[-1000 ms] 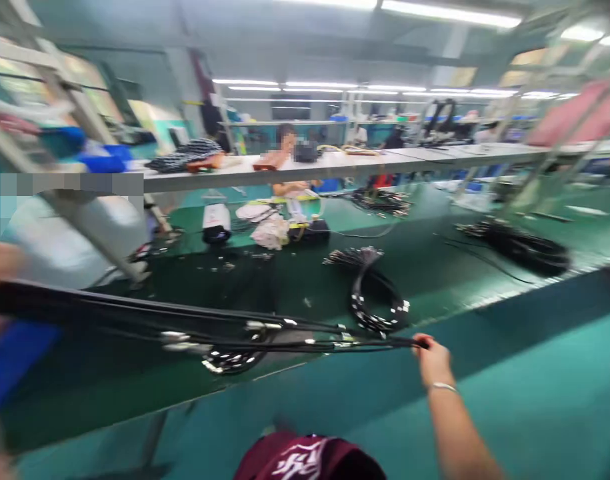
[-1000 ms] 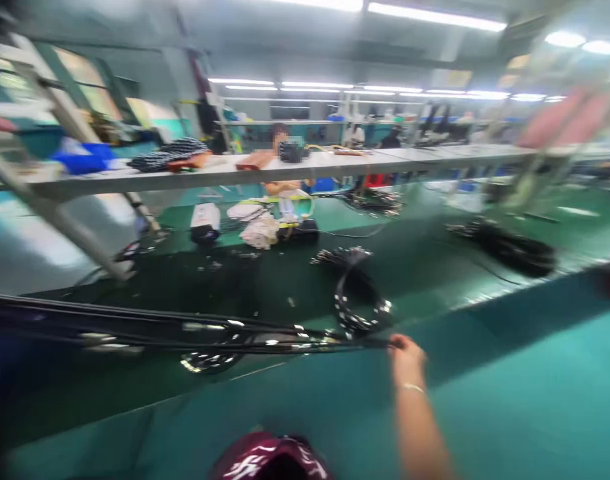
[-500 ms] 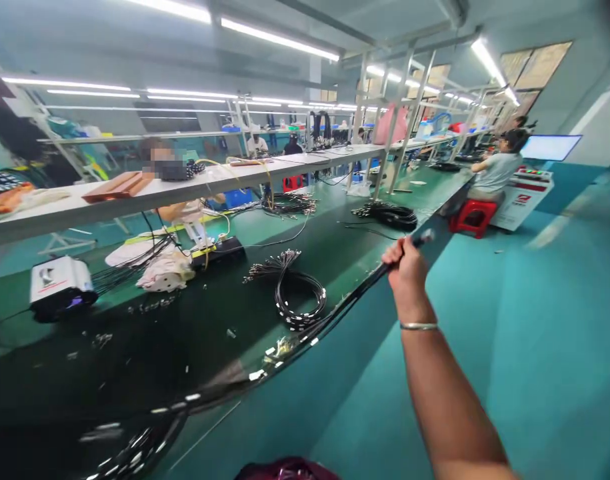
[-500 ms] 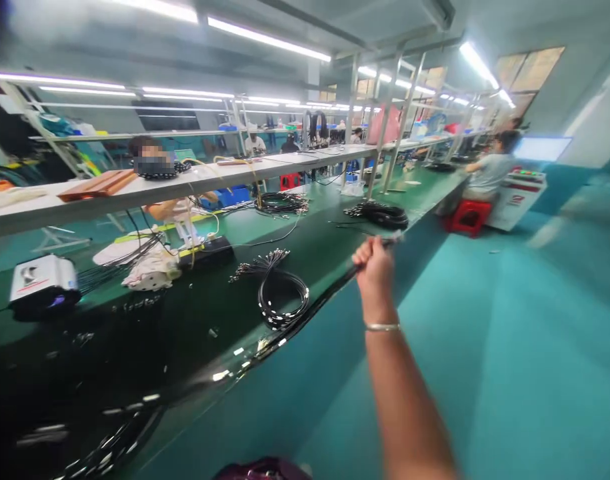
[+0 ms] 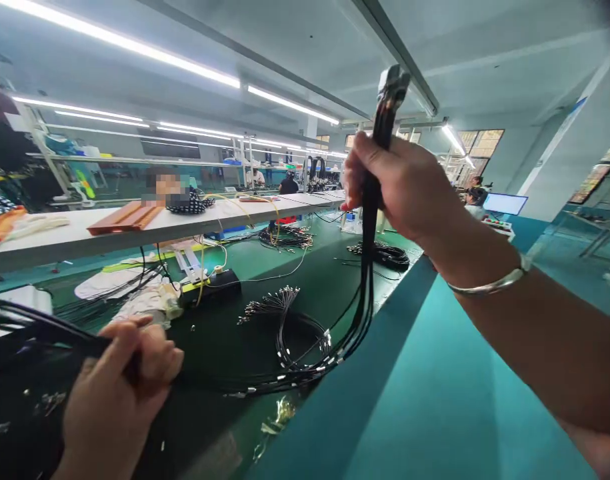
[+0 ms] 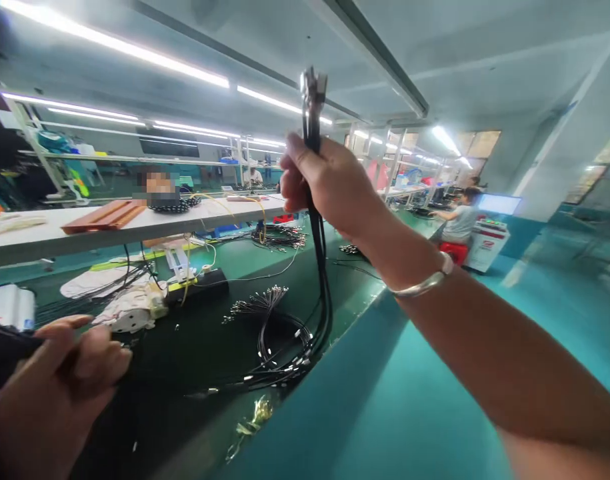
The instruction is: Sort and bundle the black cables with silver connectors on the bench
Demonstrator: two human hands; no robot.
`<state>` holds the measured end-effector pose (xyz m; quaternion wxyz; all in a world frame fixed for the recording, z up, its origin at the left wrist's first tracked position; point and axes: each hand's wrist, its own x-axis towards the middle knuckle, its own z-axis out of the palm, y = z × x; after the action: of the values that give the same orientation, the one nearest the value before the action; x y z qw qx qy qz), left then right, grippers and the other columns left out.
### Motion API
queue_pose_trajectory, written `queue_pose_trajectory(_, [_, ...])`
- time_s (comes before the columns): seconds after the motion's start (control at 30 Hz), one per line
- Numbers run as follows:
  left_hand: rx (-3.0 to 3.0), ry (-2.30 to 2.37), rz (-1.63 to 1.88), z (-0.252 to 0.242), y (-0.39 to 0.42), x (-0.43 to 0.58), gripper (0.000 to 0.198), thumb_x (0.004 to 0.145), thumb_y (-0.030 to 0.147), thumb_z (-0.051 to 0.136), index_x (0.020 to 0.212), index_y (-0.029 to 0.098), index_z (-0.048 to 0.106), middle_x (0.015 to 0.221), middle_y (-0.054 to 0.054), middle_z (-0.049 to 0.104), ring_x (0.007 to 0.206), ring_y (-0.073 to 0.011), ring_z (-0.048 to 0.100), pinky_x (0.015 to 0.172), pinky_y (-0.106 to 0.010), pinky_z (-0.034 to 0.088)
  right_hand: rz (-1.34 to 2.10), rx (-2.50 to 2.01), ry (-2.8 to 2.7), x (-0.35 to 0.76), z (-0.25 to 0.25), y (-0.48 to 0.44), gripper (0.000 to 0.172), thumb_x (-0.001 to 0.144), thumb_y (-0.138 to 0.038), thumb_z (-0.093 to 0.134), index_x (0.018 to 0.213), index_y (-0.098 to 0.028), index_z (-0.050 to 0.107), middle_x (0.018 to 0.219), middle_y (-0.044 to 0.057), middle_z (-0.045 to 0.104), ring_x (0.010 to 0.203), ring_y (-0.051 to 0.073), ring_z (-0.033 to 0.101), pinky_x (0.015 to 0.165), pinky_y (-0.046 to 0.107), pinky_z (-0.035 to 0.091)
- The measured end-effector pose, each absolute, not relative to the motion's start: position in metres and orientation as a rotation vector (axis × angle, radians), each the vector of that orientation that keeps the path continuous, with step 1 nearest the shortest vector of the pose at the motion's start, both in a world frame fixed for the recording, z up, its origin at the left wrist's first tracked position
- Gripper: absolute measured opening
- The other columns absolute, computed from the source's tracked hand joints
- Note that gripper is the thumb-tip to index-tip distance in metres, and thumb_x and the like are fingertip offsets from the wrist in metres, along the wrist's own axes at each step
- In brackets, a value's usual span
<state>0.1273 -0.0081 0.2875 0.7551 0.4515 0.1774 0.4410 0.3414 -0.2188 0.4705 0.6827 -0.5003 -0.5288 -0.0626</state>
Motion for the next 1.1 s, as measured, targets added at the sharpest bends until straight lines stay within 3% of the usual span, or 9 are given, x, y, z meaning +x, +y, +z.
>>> queue_pose_trajectory(0.13, [1.128,0.279,0.951,0.312,-0.021,0.155,0.027,0.068,0.024,0.066,0.094,0.022,0.061,0.062,-0.002,0.065,0.03,-0.0008,0.022,0.03,-0.016,0.017,-0.216,-1.037,-1.119,0.326,0.467,-0.184,0.026,0.095,-0.026,0.037,0.074,-0.014,0.047,0.06,-0.004,0.051,0.051,0.008,0.053,0.053,0.024,0.047])
queue_pose_trajectory(0.3, [1.317,0.15,0.66,0.32,-0.024,0.194,0.042,0.064,0.03,0.071,0.104,0.022,0.062,0.097,-0.01,0.066,0.036,0.0008,0.024,0.031,-0.017,0.018,0.165,-1.11,-1.154,0.29,0.44,-0.12,0.027,0.095,-0.032,0.035,0.079,-0.013,0.046,0.071,0.0,0.055,0.068,0.011,0.059,0.067,0.027,0.048])
queue_pose_trajectory(0.4, [1.388,0.14,0.613,0.321,-0.02,0.207,0.042,0.062,0.032,0.073,0.101,0.02,0.064,0.074,-0.003,0.065,0.036,-0.0002,0.026,0.032,-0.017,0.017,0.239,-1.065,-1.012,0.274,0.432,-0.09,0.029,0.097,-0.031,0.03,0.077,-0.014,0.042,0.068,0.0,0.055,0.064,0.009,0.057,0.067,0.026,0.049])
queue_pose_trajectory(0.5, [1.401,0.091,0.535,0.32,-0.012,0.212,0.032,0.063,0.033,0.073,0.09,0.019,0.066,0.049,0.004,0.049,0.034,-0.0014,0.025,0.032,-0.017,0.015,0.26,-1.019,-0.907,0.268,0.43,-0.065,0.028,0.098,-0.029,0.03,0.077,-0.014,0.041,0.065,-0.002,0.055,0.056,0.006,0.054,0.064,0.022,0.049])
queue_pose_trajectory(0.63, [1.415,0.029,0.466,0.313,0.004,0.215,0.022,0.066,0.034,0.07,0.08,0.018,0.065,0.041,0.008,0.033,0.034,-0.0025,0.024,0.033,-0.017,0.014,0.198,-0.989,-0.862,0.274,0.426,-0.038,0.024,0.097,-0.03,0.034,0.083,-0.014,0.044,0.067,-0.002,0.056,0.058,0.005,0.054,0.066,0.022,0.051])
queue_pose_trajectory(0.73, [1.453,0.036,0.444,0.306,0.017,0.218,0.019,0.07,0.034,0.067,0.073,0.016,0.062,0.04,0.008,0.029,0.033,-0.0029,0.024,0.034,-0.017,0.014,0.173,-1.055,-1.036,0.29,0.406,-0.038,0.024,0.095,-0.035,0.039,0.099,-0.012,0.048,0.085,0.002,0.06,0.078,0.008,0.058,0.077,0.023,0.05])
queue_pose_trajectory(0.9, [1.481,0.147,0.484,0.291,0.041,0.22,0.019,0.075,0.034,0.061,0.072,0.015,0.06,0.038,0.008,0.03,0.032,-0.003,0.024,0.033,-0.018,0.013,0.069,-1.39,-1.194,0.31,0.289,-0.084,0.069,0.077,-0.041,0.065,0.134,-0.024,0.03,0.125,0.007,0.045,0.117,0.023,0.04,0.1,0.038,0.034])
queue_pose_trajectory(1.0, [1.441,0.186,0.471,0.286,0.049,0.222,0.02,0.077,0.033,0.059,0.07,0.014,0.059,0.038,0.008,0.031,0.031,-0.0028,0.024,0.033,-0.018,0.015,0.226,-1.49,-1.148,0.302,0.207,-0.099,0.053,0.086,-0.044,0.051,0.132,-0.021,0.035,0.121,0.01,0.048,0.115,0.027,0.042,0.1,0.046,0.03])
queue_pose_trajectory(1.1, [1.432,0.212,0.445,0.283,0.048,0.229,0.02,0.075,0.033,0.061,0.069,0.014,0.059,0.039,0.007,0.033,0.032,-0.0028,0.023,0.032,-0.018,0.014,0.386,-1.371,-1.01,0.287,0.166,-0.093,0.039,0.092,-0.041,0.039,0.125,-0.021,0.042,0.089,0.006,0.056,0.078,0.019,0.057,0.083,0.039,0.046])
